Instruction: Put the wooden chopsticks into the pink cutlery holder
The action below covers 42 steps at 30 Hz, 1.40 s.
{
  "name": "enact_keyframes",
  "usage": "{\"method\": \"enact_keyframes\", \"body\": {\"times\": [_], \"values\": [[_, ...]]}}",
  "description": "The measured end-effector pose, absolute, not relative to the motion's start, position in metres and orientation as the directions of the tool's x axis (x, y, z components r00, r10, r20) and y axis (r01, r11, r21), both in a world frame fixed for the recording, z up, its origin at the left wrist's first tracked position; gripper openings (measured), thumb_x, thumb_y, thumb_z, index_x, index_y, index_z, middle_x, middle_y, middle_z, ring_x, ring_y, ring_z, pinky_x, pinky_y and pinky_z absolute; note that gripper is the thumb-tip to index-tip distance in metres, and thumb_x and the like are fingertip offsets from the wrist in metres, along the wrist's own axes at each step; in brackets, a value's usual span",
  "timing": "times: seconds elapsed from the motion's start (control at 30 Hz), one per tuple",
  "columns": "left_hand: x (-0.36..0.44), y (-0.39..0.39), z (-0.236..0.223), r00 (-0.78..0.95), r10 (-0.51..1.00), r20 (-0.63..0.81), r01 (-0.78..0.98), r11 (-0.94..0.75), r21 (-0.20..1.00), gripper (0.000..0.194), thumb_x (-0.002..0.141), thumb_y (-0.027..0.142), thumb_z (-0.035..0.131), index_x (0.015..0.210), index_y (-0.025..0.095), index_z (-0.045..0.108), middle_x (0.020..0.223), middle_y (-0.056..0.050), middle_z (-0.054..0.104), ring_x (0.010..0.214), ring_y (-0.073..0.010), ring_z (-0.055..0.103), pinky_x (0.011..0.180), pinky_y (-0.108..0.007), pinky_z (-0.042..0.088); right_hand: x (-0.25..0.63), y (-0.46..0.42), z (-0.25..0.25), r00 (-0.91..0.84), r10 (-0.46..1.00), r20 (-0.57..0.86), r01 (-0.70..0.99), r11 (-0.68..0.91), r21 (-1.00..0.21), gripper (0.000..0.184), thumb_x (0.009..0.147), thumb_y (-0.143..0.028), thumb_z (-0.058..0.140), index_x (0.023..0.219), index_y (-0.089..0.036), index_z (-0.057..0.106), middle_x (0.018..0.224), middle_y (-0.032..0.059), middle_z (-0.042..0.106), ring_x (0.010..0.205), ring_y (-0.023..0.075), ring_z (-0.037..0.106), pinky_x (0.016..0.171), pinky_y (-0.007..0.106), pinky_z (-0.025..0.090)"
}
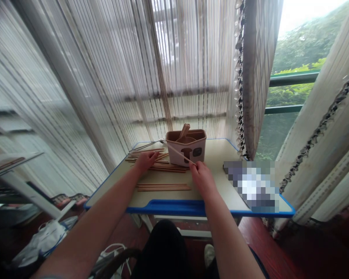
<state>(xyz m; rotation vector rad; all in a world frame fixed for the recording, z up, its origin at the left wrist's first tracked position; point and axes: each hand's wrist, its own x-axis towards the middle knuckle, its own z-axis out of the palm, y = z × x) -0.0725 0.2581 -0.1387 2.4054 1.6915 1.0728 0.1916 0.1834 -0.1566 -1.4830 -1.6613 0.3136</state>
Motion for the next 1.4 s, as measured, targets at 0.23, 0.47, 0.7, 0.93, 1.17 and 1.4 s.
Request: {"method": "enact_keyframes", "body": {"times": [0.23, 0.47, 0.7, 0.93, 1.17, 1.4], "values": [[-0.073, 0.260, -0.139, 0.186, 0.841, 0.509, 0.838, -0.405, 0.364, 0.053, 0.082, 0.056, 0.033, 0.059, 0.015, 0.057, 0.050, 0.001, 0.049, 0.053, -0.0103, 0.040, 0.053, -0.024, 0.023, 0.195, 0.181, -0.155, 0.175, 0.856, 0.486, 0.504, 0.346, -0.791, 0.043, 0.086, -0.046, 0.029, 0.072, -0.020, 0.060, 0.079, 0.0077, 0.061, 0.088, 0.0220, 0.054, 0.082, 0.032, 0.038], [-0.073, 0.260, -0.139, 0.185, 0.849, 0.496, 0.848, -0.393, 0.356, 0.054, 0.083, 0.056, 0.031, 0.057, 0.015, 0.055, 0.050, 0.001, 0.049, 0.053, -0.0107, 0.039, 0.054, -0.024, 0.023, 0.192, 0.177, -0.152, 0.155, 0.906, 0.393, 0.568, 0.244, -0.786, 0.026, 0.077, -0.038, 0.040, 0.071, -0.021, 0.058, 0.060, 0.0004, 0.055, 0.064, 0.0178, 0.051, 0.060, 0.027, 0.035], [-0.074, 0.261, -0.141, 0.184, 0.845, 0.502, 0.856, -0.389, 0.340, 0.053, 0.084, 0.054, 0.031, 0.055, 0.015, 0.053, 0.051, 0.000, 0.050, 0.053, -0.0110, 0.039, 0.054, -0.025, 0.022, 0.184, 0.178, -0.152, 0.056, 0.992, 0.117, 0.194, 0.104, -0.975, 0.039, 0.075, -0.047, 0.038, 0.069, -0.016, 0.060, 0.057, 0.0001, 0.053, 0.047, 0.0116, 0.043, 0.045, 0.024, 0.032], [-0.072, 0.258, -0.137, 0.183, 0.822, 0.540, 0.856, -0.403, 0.324, 0.053, 0.085, 0.054, 0.030, 0.054, 0.015, 0.051, 0.050, 0.000, 0.049, 0.052, -0.0104, 0.037, 0.054, -0.025, 0.021, 0.188, 0.173, -0.149, 0.154, 0.939, 0.308, 0.272, 0.260, -0.927, 0.029, 0.076, -0.041, 0.041, 0.073, -0.018, 0.058, 0.057, -0.0004, 0.051, 0.053, 0.0135, 0.045, 0.049, 0.024, 0.034], [-0.066, 0.254, -0.135, 0.193, 0.820, 0.539, 0.865, -0.402, 0.301, 0.053, 0.085, 0.054, 0.030, 0.055, 0.016, 0.053, 0.051, 0.000, 0.045, 0.053, -0.0112, 0.036, 0.055, -0.026, 0.021, 0.185, 0.171, -0.134, 0.003, 0.910, 0.414, 0.339, 0.388, -0.857, 0.033, 0.072, -0.050, 0.056, 0.072, -0.017, 0.058, 0.056, -0.0015, 0.050, 0.052, 0.0108, 0.042, 0.047, 0.023, 0.033], [-0.063, 0.254, -0.134, 0.219, 0.812, 0.541, 0.857, -0.425, 0.291, 0.053, 0.086, 0.053, 0.029, 0.058, 0.017, 0.056, 0.052, 0.000, 0.046, 0.053, -0.0109, 0.038, 0.055, -0.025, 0.021, 0.177, 0.194, -0.024, -0.222, 0.897, 0.383, 0.336, 0.439, -0.833, 0.042, 0.077, -0.052, 0.051, 0.081, -0.014, 0.068, 0.057, 0.0023, 0.060, 0.042, 0.0077, 0.044, 0.039, 0.021, 0.030]]}}
